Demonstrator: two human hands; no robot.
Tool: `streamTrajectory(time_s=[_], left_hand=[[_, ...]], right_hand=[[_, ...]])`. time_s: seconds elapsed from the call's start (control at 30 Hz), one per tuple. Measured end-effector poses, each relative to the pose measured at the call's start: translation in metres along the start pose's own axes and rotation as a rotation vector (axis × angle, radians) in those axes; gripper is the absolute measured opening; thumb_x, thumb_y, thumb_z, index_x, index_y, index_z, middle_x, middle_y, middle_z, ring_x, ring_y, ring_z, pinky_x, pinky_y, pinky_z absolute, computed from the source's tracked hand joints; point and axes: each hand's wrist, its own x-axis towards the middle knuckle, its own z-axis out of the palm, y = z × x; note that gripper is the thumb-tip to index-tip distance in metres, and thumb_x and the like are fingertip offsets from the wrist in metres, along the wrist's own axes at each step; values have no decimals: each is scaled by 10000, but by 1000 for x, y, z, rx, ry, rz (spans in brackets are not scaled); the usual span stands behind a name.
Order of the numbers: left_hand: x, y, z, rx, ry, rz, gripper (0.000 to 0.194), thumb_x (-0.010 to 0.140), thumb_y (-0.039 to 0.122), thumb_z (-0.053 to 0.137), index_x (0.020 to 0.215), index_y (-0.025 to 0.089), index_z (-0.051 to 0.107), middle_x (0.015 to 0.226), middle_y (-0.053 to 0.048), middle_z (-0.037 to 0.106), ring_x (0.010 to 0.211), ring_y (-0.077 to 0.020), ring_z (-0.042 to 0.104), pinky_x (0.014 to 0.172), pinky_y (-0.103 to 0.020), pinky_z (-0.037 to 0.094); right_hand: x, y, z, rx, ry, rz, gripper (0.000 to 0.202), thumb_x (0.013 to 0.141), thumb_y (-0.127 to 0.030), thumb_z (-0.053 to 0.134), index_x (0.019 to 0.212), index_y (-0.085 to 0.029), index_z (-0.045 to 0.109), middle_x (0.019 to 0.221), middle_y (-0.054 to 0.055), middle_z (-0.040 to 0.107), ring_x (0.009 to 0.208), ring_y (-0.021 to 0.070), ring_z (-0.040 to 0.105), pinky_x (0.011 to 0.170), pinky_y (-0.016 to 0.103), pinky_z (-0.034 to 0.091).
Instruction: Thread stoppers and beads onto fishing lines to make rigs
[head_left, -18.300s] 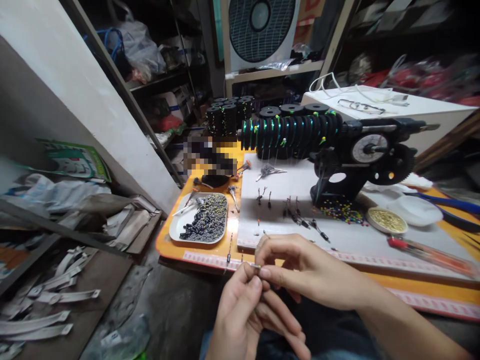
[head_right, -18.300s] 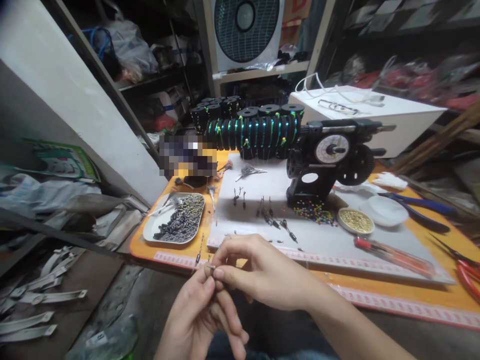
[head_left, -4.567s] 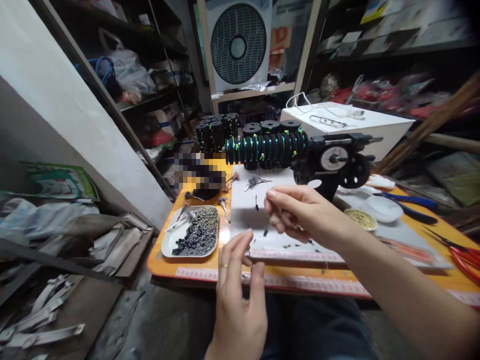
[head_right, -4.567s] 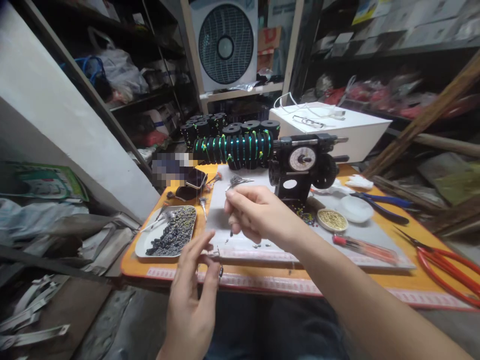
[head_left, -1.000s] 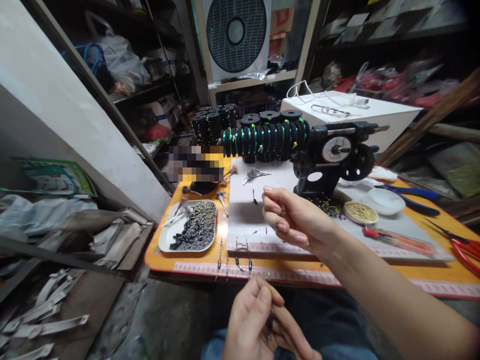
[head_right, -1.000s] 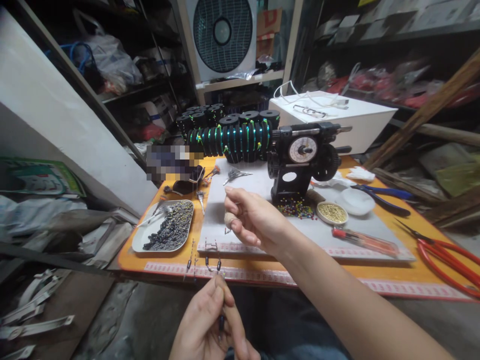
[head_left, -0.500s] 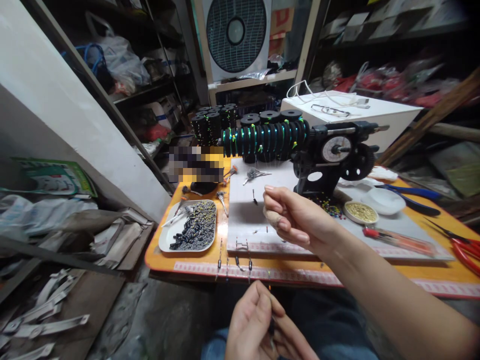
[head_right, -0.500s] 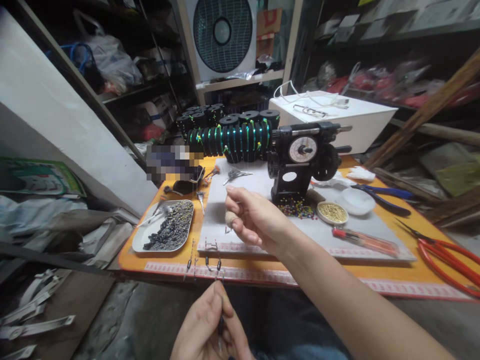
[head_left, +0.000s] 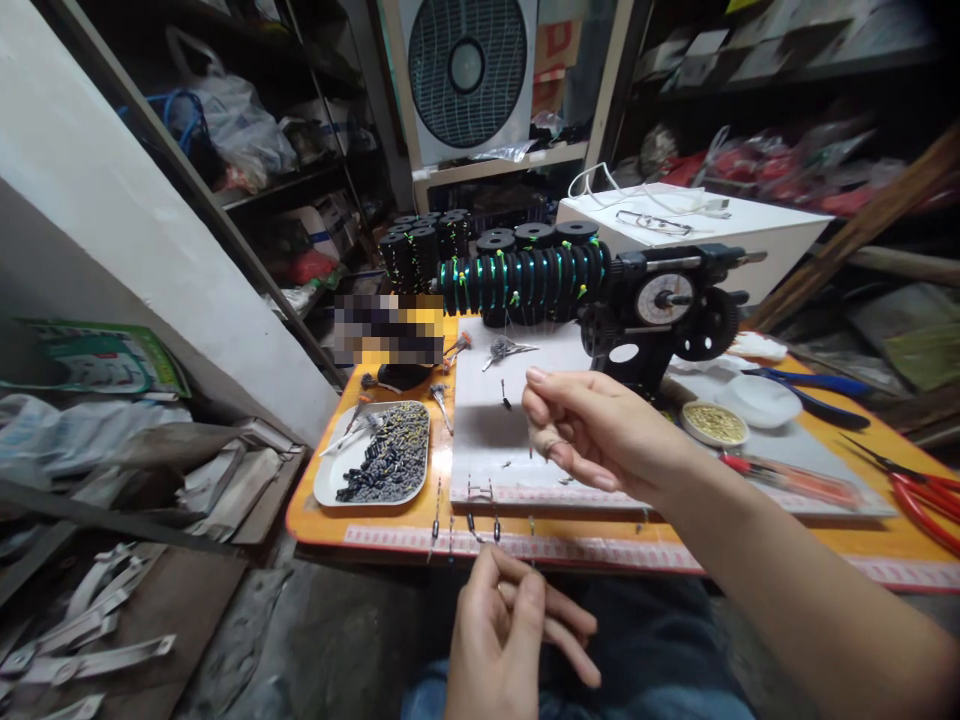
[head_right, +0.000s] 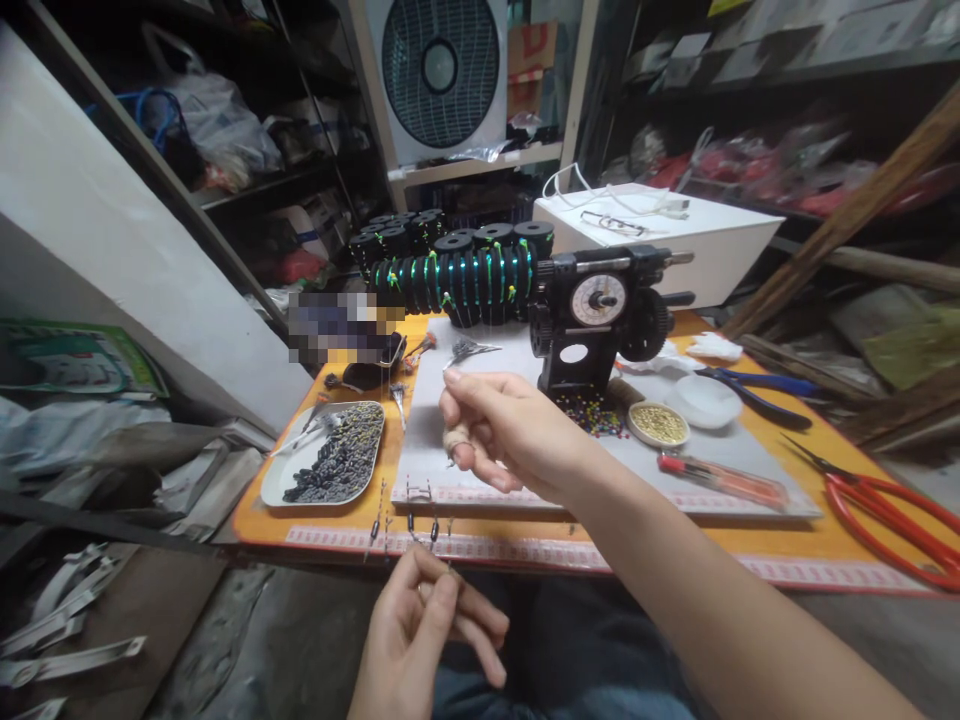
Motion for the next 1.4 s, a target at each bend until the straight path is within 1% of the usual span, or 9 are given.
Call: streamTrajectory(time_s=[0.1, 0.2, 0.3, 0.4, 0.47, 0.6, 0.77, 1.07, 1.4], left_hand=[[4, 11, -4, 408, 157, 54, 274, 974, 454, 582, 918, 186, 594, 724, -57, 752, 401, -121, 617, 494, -242, 480], [13, 28, -9, 597, 171, 147, 285, 955, 386, 609, 1165, 198, 649, 621, -13, 667, 468, -172, 594, 492, -267, 442], [31, 46, -8, 610, 199, 305, 246, 967, 338, 592, 1169, 218, 665, 621, 11, 598, 581, -187, 594, 585, -276, 449], [54, 60, 2, 504, 280, 504, 238, 971, 307, 589, 1183, 221, 656, 835, -28, 625, 733, -186, 589, 708, -290, 458], [66, 64, 9, 454, 231, 542, 159, 972, 303, 590, 1068, 213, 680, 960, -60, 638, 880, -209, 600, 808, -308, 455], [75, 63, 15, 301, 116, 477, 212, 981, 333, 584, 826, 205, 649, 878, -50, 631, 875, -213, 586, 840, -321, 444], [61, 54, 16, -34, -30, 249, 253, 968, 389, 582, 827, 189, 646, 793, -43, 680, 807, -211, 668, 776, -326, 511], [27, 35, 16, -456, -138, -125, 322, 843, 423, 769, 751, 132, 668, 613, -37, 757, 493, -155, 727, 607, -260, 591], [19, -2, 17, -704, -108, -146, 314, 836, 416, 788, 765, 118, 719, 538, -53, 757, 447, -202, 739, 528, -245, 615]], right_hand=[[-2, -4, 0, -132, -10, -28, 292, 1024, -350, 498, 864, -158, 649, 469, -31, 622, 235, 12, 383, 256, 71, 240], [-2, -10, 0, -240, -13, -27, 203, 995, -295, 573, 954, -139, 696, 434, -49, 601, 229, 19, 384, 254, 78, 263], [-1, -16, 1, -296, -20, -24, 203, 983, -285, 596, 968, -125, 719, 419, -54, 588, 226, 22, 371, 245, 89, 265], [-1, -17, 0, -293, -31, -24, 229, 975, -316, 613, 962, -119, 729, 419, -56, 578, 237, 22, 377, 250, 92, 274], [-1, -16, -1, -258, -39, -24, 248, 962, -346, 631, 976, -118, 731, 425, -56, 577, 246, 27, 388, 255, 97, 286], [1, -8, -1, -103, -30, -10, 295, 942, -433, 620, 897, -149, 686, 510, -21, 642, 264, 36, 427, 266, 114, 291], [11, 5, 3, 120, 34, 70, 378, 939, -455, 542, 670, -200, 463, 485, -57, 564, 245, 21, 368, 268, 119, 287], [14, 10, -1, 224, 59, 96, 376, 918, -438, 601, 666, -191, 473, 474, -60, 541, 238, 1, 316, 247, 84, 196], [14, 12, -1, 230, 48, 106, 360, 917, -430, 596, 670, -193, 484, 461, -61, 537, 232, 5, 304, 242, 90, 183]])
